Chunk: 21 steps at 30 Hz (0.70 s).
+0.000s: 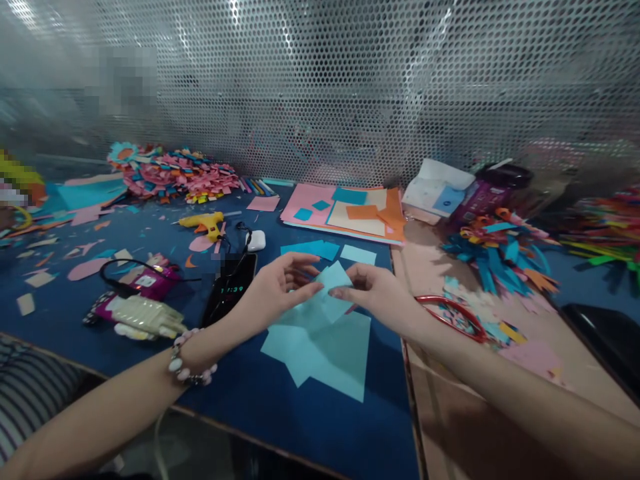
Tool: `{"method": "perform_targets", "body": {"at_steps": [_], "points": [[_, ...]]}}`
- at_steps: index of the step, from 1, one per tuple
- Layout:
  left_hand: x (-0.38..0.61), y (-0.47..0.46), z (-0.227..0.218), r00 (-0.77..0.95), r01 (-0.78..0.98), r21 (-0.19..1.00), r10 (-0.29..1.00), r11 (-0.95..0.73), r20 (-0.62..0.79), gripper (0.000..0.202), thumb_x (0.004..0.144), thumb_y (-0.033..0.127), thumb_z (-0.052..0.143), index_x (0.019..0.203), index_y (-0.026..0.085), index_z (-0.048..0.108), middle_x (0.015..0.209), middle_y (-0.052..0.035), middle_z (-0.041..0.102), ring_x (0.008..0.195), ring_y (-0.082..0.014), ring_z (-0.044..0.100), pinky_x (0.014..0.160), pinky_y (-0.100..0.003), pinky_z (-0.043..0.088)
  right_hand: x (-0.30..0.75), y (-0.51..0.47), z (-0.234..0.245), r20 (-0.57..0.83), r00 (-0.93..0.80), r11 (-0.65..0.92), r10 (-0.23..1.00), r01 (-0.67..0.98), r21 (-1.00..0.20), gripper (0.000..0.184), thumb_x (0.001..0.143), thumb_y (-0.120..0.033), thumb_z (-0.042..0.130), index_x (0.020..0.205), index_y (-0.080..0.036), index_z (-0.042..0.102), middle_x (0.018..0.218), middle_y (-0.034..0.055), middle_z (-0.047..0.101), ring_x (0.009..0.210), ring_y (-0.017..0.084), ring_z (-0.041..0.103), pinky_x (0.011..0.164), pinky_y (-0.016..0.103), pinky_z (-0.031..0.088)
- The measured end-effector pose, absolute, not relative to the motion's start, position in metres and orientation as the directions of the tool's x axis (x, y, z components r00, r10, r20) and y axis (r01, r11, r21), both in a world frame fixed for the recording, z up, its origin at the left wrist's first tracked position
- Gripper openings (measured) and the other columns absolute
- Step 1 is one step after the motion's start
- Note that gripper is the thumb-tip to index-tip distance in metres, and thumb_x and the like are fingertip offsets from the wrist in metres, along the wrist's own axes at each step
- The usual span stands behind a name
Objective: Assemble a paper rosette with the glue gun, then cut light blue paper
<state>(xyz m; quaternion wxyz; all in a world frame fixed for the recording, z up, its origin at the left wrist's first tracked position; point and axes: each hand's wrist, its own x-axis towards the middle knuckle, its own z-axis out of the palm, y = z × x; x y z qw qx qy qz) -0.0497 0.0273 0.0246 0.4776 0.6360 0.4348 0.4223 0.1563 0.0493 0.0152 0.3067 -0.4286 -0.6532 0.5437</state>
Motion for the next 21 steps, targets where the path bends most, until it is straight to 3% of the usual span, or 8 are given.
{"method": "perform_targets", "body": {"at_steps": [6,10,13,17,21], "points": [[-0.052,0.028,0.023,0.255,0.259,0.94,0.954,-0.224,0.157,0.024,0.082,0.029,0.065,0.102,0.015,0.063,0.1,-0.0077,0.069,0.093,-0.0183,0.065,0.083,-0.03,0.053,0.159,0.054,0.014,0.035,-0.407,0.193,0.913,0.353,-0.915,0.033,0.068,-0.04,0.075,0.068,-0.019,0.048,0.061,-0.0061,0.047,0.057,0.01,0.047,0.05,0.024,0.041],[-0.056,0.03,0.034,0.26,0.383,0.882,0.949,-0.273,0.181,0.02,0.084,0.028,0.062,0.099,0.016,0.066,0.097,-0.0056,0.071,0.09,-0.0177,0.066,0.081,-0.028,0.052,0.154,0.059,0.019,0.132,-0.456,0.317,0.88,0.359,-0.878,0.021,0.075,-0.037,0.069,0.077,-0.018,0.059,0.073,-0.0016,0.059,0.068,0.013,0.051,0.061,0.027,0.041],[-0.064,0.035,0.044,0.269,0.471,0.824,0.94,-0.317,0.208,0.018,0.085,0.026,0.06,0.099,0.017,0.067,0.097,-0.004,0.071,0.088,-0.017,0.066,0.08,-0.027,0.052,0.141,0.066,0.025,0.199,-0.49,0.391,0.848,0.327,-0.861,0.017,0.081,-0.035,0.062,0.083,-0.019,0.063,0.08,0.0,0.063,0.074,0.014,0.054,0.068,0.028,0.042],[-0.082,0.045,0.051,0.264,0.566,0.741,0.931,-0.361,0.252,0.024,0.087,0.027,0.057,0.107,0.017,0.066,0.103,-0.0049,0.071,0.092,-0.0183,0.066,0.084,-0.029,0.05,0.117,0.081,0.026,0.262,-0.461,0.435,0.848,0.32,-0.842,0.025,0.08,-0.036,0.062,0.066,-0.018,0.055,0.064,-0.0033,0.052,0.062,0.011,0.046,0.059,0.026,0.036],[-0.101,0.054,0.057,0.229,0.71,0.624,0.945,-0.326,0.233,0.028,0.086,0.033,0.057,0.107,0.019,0.067,0.098,-0.0049,0.072,0.087,-0.02,0.066,0.078,-0.029,0.049,0.091,0.097,0.016,0.278,-0.415,0.419,0.866,0.302,-0.856,0.031,0.083,-0.044,0.058,0.067,-0.017,0.052,0.065,-0.002,0.052,0.062,0.011,0.047,0.055,0.024,0.037]]}}
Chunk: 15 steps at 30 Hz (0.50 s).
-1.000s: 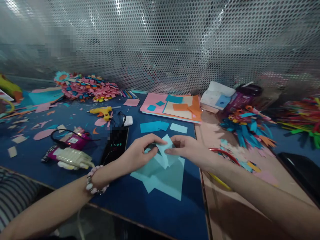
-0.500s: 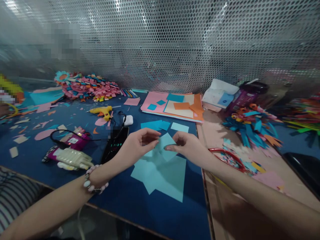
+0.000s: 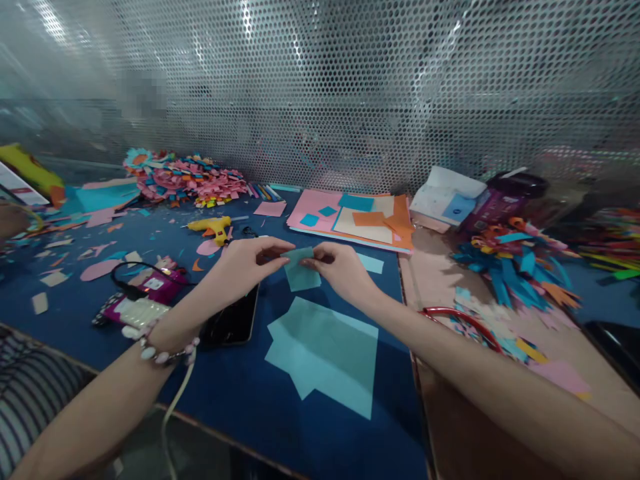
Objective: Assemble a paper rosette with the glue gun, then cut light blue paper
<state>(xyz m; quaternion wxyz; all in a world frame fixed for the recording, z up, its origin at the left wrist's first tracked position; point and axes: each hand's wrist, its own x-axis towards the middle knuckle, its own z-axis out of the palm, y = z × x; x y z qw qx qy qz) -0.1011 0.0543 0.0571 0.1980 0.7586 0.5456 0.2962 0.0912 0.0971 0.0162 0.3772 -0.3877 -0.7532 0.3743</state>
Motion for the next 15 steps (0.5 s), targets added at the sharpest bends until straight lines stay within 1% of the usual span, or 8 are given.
{"method": "perform_targets", "body": {"at_steps": [4,6,7,9,11,12,14,15], "points": [[-0.114,0.059,0.061,0.195,0.859,0.431,0.955,-0.277,0.225,0.02,0.085,0.031,0.056,0.091,0.019,0.07,0.084,-0.0033,0.073,0.074,-0.0189,0.064,0.067,-0.027,0.043,0.067,0.105,0.003,0.243,-0.423,0.401,0.873,0.338,-0.852,0.033,0.085,-0.046,0.056,0.074,-0.015,0.058,0.069,0.002,0.06,0.061,0.012,0.053,0.054,0.024,0.042],[-0.12,0.061,0.06,0.223,0.899,0.344,0.959,-0.272,0.176,0.02,0.084,0.029,0.053,0.087,0.019,0.07,0.078,-0.0029,0.072,0.068,-0.018,0.062,0.063,-0.026,0.041,0.06,0.105,-0.001,0.23,-0.446,0.417,0.865,0.385,-0.823,0.031,0.086,-0.042,0.056,0.078,-0.013,0.061,0.072,0.005,0.064,0.061,0.013,0.056,0.055,0.026,0.044],[-0.123,0.062,0.059,0.239,0.912,0.305,0.96,-0.274,0.147,0.021,0.084,0.028,0.052,0.086,0.019,0.071,0.075,-0.003,0.071,0.066,-0.0179,0.061,0.061,-0.026,0.039,0.058,0.103,-0.002,0.236,-0.454,0.437,0.859,0.411,-0.8,0.029,0.087,-0.039,0.056,0.084,-0.011,0.063,0.077,0.0073,0.066,0.064,0.015,0.058,0.058,0.028,0.046],[-0.128,0.064,0.054,0.259,0.927,0.252,0.961,-0.276,0.099,0.023,0.083,0.027,0.05,0.082,0.018,0.071,0.074,-0.004,0.07,0.065,-0.0184,0.061,0.061,-0.027,0.038,0.062,0.095,0.0,0.274,-0.47,0.498,0.839,0.462,-0.734,0.027,0.09,-0.029,0.053,0.106,-0.009,0.061,0.095,0.0133,0.067,0.081,0.02,0.061,0.072,0.036,0.048],[-0.133,0.067,0.049,0.267,0.932,0.236,0.961,-0.276,0.07,0.024,0.082,0.027,0.049,0.081,0.017,0.071,0.077,-0.0057,0.071,0.069,-0.0199,0.062,0.064,-0.028,0.039,0.074,0.08,0.003,0.317,-0.524,0.583,0.791,0.487,-0.65,0.033,0.092,-0.022,0.047,0.122,-0.01,0.055,0.111,0.016,0.063,0.102,0.025,0.056,0.089,0.044,0.042],[-0.134,0.068,0.046,0.267,0.933,0.233,0.961,-0.275,0.065,0.024,0.082,0.027,0.048,0.082,0.017,0.071,0.079,-0.0066,0.071,0.072,-0.0208,0.063,0.066,-0.029,0.04,0.082,0.07,0.005,0.32,-0.574,0.627,0.754,0.483,-0.611,0.033,0.093,-0.022,0.047,0.123,-0.012,0.056,0.114,0.0153,0.063,0.107,0.027,0.054,0.093,0.047,0.04],[-0.135,0.07,0.043,0.273,0.934,0.226,0.961,-0.277,0.052,0.026,0.083,0.027,0.047,0.085,0.016,0.071,0.082,-0.0081,0.072,0.075,-0.0223,0.064,0.068,-0.03,0.04,0.1,0.047,0.005,0.295,-0.7,0.717,0.65,0.436,-0.544,0.034,0.09,-0.034,0.055,0.117,-0.014,0.061,0.111,0.0121,0.066,0.106,0.028,0.056,0.091,0.046,0.042],[-0.135,0.07,0.042,0.277,0.933,0.224,0.96,-0.28,0.044,0.026,0.083,0.027,0.047,0.085,0.015,0.071,0.082,-0.0085,0.072,0.075,-0.0226,0.064,0.068,-0.03,0.041,0.109,0.035,0.004,0.28,-0.751,0.757,0.597,0.414,-0.506,0.046,0.088,-0.043,0.057,0.121,-0.012,0.059,0.116,0.0132,0.065,0.11,0.03,0.055,0.092,0.047,0.043]]}}
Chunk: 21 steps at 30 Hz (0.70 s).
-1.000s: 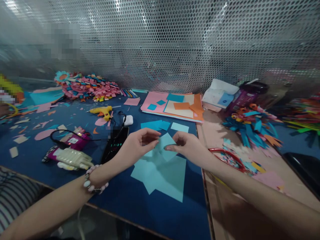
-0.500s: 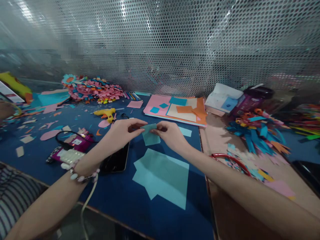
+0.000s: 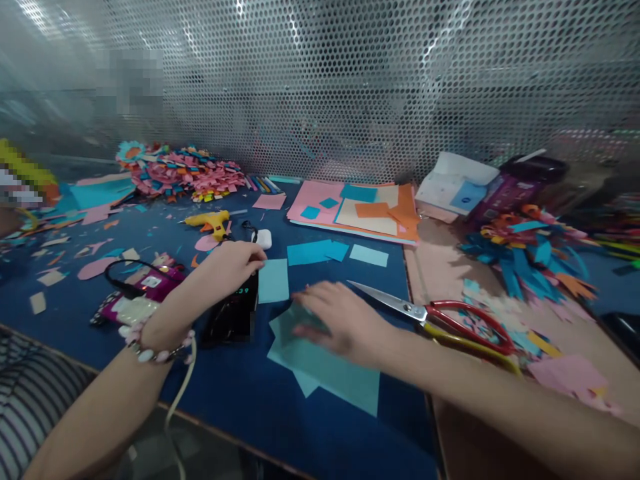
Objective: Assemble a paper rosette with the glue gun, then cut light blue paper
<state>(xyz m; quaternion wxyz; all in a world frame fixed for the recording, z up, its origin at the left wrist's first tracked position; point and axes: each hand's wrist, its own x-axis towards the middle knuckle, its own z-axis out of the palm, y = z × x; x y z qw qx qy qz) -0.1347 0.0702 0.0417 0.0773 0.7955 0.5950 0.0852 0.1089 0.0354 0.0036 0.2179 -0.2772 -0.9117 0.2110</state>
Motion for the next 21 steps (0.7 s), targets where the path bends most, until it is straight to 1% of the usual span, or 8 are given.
{"method": "perform_targets", "body": {"at_steps": [2,4,7,11,14,16,18,21], "points": [[-0.133,0.071,0.04,0.291,0.931,0.223,0.956,-0.289,0.024,0.027,0.083,0.027,0.047,0.084,0.016,0.071,0.081,-0.0083,0.072,0.073,-0.0223,0.065,0.067,-0.03,0.042,0.123,0.013,-0.003,0.277,-0.829,0.854,0.486,0.385,-0.349,0.069,0.087,-0.055,0.052,0.134,-0.005,0.045,0.13,0.0167,0.056,0.123,0.032,0.047,0.098,0.049,0.04],[-0.132,0.071,0.038,0.306,0.929,0.217,0.952,-0.301,0.009,0.027,0.084,0.027,0.047,0.084,0.017,0.072,0.082,-0.0073,0.073,0.072,-0.0218,0.065,0.067,-0.029,0.043,0.132,-0.002,-0.012,0.283,-0.844,0.888,0.455,0.409,-0.21,0.071,0.089,-0.053,0.05,0.137,-0.001,0.041,0.136,0.0188,0.051,0.129,0.034,0.042,0.103,0.051,0.037],[-0.129,0.071,0.035,0.308,0.934,0.182,0.951,-0.307,0.021,0.028,0.086,0.028,0.047,0.092,0.016,0.071,0.092,-0.0099,0.072,0.083,-0.0248,0.065,0.074,-0.032,0.044,0.141,-0.011,-0.023,0.33,-0.82,0.881,0.468,0.461,-0.102,0.066,0.089,-0.046,0.053,0.134,0.001,0.044,0.132,0.019,0.054,0.127,0.035,0.045,0.102,0.052,0.04],[-0.113,0.063,0.036,0.323,0.936,0.118,0.943,-0.331,0.083,0.035,0.087,0.029,0.049,0.113,0.011,0.063,0.116,-0.0167,0.063,0.109,-0.0312,0.056,0.094,-0.041,0.04,0.154,-0.006,-0.023,0.324,-0.79,0.852,0.52,0.506,-0.135,0.07,0.084,-0.049,0.059,0.134,-0.002,0.044,0.129,0.0177,0.058,0.126,0.032,0.047,0.101,0.051,0.042],[-0.086,0.043,0.037,0.477,0.871,0.1,0.877,-0.481,0.056,0.032,0.092,0.031,0.047,0.115,0.013,0.062,0.117,-0.013,0.063,0.112,-0.0277,0.054,0.099,-0.04,0.039,0.164,0.001,-0.016,0.223,-0.813,0.838,0.537,0.487,-0.245,0.092,0.075,-0.066,0.058,0.139,-0.004,0.037,0.139,0.0182,0.047,0.134,0.032,0.036,0.107,0.053,0.035],[-0.066,0.026,0.033,0.553,0.828,0.12,0.833,-0.548,-0.012,0.036,0.094,0.034,0.045,0.12,0.013,0.059,0.119,-0.0129,0.063,0.113,-0.027,0.055,0.098,-0.038,0.04,0.169,0.003,-0.014,0.187,-0.827,0.833,0.529,0.465,-0.299,0.1,0.071,-0.071,0.057,0.142,-0.006,0.033,0.141,0.0175,0.045,0.136,0.032,0.032,0.111,0.056,0.027],[-0.05,0.011,0.028,0.579,0.809,0.156,0.814,-0.566,-0.044,0.051,0.092,0.041,0.048,0.131,0.008,0.049,0.126,-0.0177,0.059,0.117,-0.0296,0.054,0.1,-0.04,0.04,0.171,0.003,-0.016,0.22,-0.803,0.821,0.553,0.482,-0.305,0.1,0.07,-0.067,0.062,0.143,-0.006,0.03,0.135,0.0177,0.052,0.133,0.032,0.037,0.112,0.058,0.023],[-0.039,-0.003,0.022,0.635,0.765,0.235,0.764,-0.6,-0.115,0.075,0.087,0.05,0.055,0.143,0.006,0.031,0.142,-0.0227,0.043,0.129,-0.0309,0.044,0.105,-0.04,0.036,0.172,-0.001,-0.022,0.312,-0.739,0.801,0.597,0.527,-0.284,0.1,0.068,-0.061,0.068,0.142,-0.006,0.031,0.125,0.0182,0.06,0.125,0.031,0.048,0.111,0.057,0.024]]}}
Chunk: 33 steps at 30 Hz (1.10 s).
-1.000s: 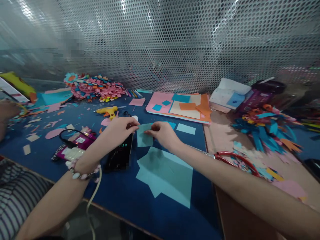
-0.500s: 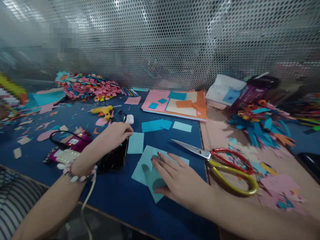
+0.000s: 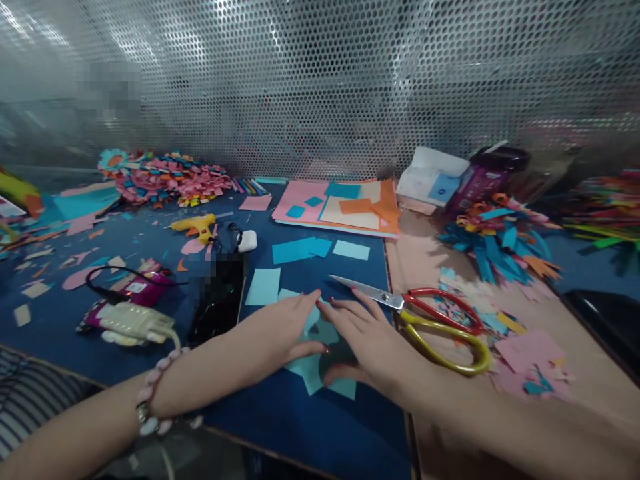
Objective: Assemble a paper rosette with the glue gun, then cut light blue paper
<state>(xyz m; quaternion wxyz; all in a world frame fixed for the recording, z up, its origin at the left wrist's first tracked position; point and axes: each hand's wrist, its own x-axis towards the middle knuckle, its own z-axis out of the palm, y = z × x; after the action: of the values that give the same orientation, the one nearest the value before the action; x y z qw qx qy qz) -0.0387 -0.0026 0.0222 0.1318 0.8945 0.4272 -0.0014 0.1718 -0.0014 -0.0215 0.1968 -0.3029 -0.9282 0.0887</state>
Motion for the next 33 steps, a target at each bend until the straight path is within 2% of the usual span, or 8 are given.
{"method": "perform_targets", "body": {"at_steps": [5,10,13,16,18,22,27,33], "points": [[-0.042,-0.011,0.018,0.65,0.747,0.304,0.746,-0.591,-0.148,0.103,0.074,0.053,0.069,0.149,0.01,0.012,0.147,-0.028,0.029,0.135,-0.0357,0.034,0.104,-0.042,0.038,0.172,-0.003,-0.026,0.309,-0.753,0.811,0.581,0.503,-0.298,0.105,0.064,-0.066,0.067,0.143,-0.01,0.027,0.14,0.0179,0.046,0.134,0.031,0.036,0.112,0.059,0.021],[-0.038,-0.016,0.013,0.582,0.779,0.376,0.802,-0.502,-0.136,0.122,0.071,0.044,0.076,0.148,0.016,-0.014,0.143,-0.0269,0.039,0.128,-0.0341,0.045,0.097,-0.04,0.044,0.173,0.0,-0.028,0.36,-0.752,0.833,0.553,0.496,-0.245,0.114,0.067,-0.061,0.068,0.149,-0.011,0.005,0.136,0.0194,0.05,0.129,0.032,0.044,0.109,0.062,0.025],[-0.033,-0.017,0.016,0.546,0.808,0.371,0.818,-0.457,-0.18,0.122,0.074,0.034,0.076,0.146,0.02,-0.021,0.141,-0.0249,0.042,0.128,-0.0338,0.046,0.094,-0.039,0.045,0.175,-0.005,-0.027,0.416,-0.757,0.862,0.504,0.471,-0.188,0.101,0.078,-0.055,0.061,0.148,-0.009,0.006,0.126,0.0178,0.06,0.127,0.032,0.047,0.105,0.065,0.03],[-0.031,-0.016,0.022,0.568,0.8,0.381,0.789,-0.463,-0.233,0.111,0.081,0.023,0.069,0.146,0.023,-0.022,0.145,-0.0207,0.038,0.129,-0.032,0.044,0.094,-0.038,0.045,0.177,-0.012,-0.024,0.493,-0.754,0.895,0.434,0.422,-0.142,0.073,0.088,-0.043,0.056,0.143,-0.007,0.024,0.114,0.016,0.067,0.121,0.031,0.052,0.103,0.064,0.034],[-0.033,-0.016,0.024,0.59,0.782,0.405,0.771,-0.473,-0.239,0.107,0.083,0.018,0.065,0.146,0.025,-0.021,0.148,-0.0177,0.036,0.132,-0.0305,0.041,0.098,-0.039,0.042,0.18,-0.017,-0.021,0.528,-0.734,0.903,0.428,0.376,-0.209,0.055,0.091,-0.035,0.055,0.136,-0.012,0.036,0.106,0.0109,0.07,0.112,0.026,0.058,0.103,0.058,0.038],[-0.037,-0.014,0.024,0.613,0.742,0.493,0.757,-0.453,-0.227,0.102,0.084,0.024,0.066,0.149,0.022,-0.012,0.15,-0.0162,0.033,0.138,-0.0291,0.03,0.104,-0.04,0.037,0.184,-0.019,-0.012,0.503,-0.559,0.748,0.659,0.417,-0.516,0.035,0.09,-0.025,0.055,0.124,-0.024,0.047,0.1,0.0017,0.069,0.106,0.018,0.058,0.096,0.04,0.048],[-0.038,-0.011,0.022,0.607,0.732,0.542,0.756,-0.412,-0.246,0.107,0.081,0.03,0.069,0.149,0.024,-0.013,0.151,-0.017,0.03,0.137,-0.033,0.03,0.104,-0.044,0.035,0.187,-0.016,-0.01,0.455,-0.633,0.772,0.627,0.422,-0.475,0.051,0.087,-0.023,0.057,0.135,-0.02,0.04,0.126,0.0079,0.059,0.12,0.023,0.049,0.098,0.044,0.045],[-0.04,-0.012,0.018,0.622,0.645,0.673,0.761,-0.363,-0.186,0.101,0.082,0.026,0.067,0.15,0.029,-0.007,0.144,-0.0112,0.043,0.132,-0.0326,0.039,0.102,-0.046,0.037,0.192,-0.02,-0.005,0.581,-0.428,0.718,0.692,0.322,-0.617,0.039,0.086,-0.007,0.048,0.12,-0.025,0.051,0.08,0.0005,0.064,0.082,0.016,0.058,0.074,0.031,0.05]]}}
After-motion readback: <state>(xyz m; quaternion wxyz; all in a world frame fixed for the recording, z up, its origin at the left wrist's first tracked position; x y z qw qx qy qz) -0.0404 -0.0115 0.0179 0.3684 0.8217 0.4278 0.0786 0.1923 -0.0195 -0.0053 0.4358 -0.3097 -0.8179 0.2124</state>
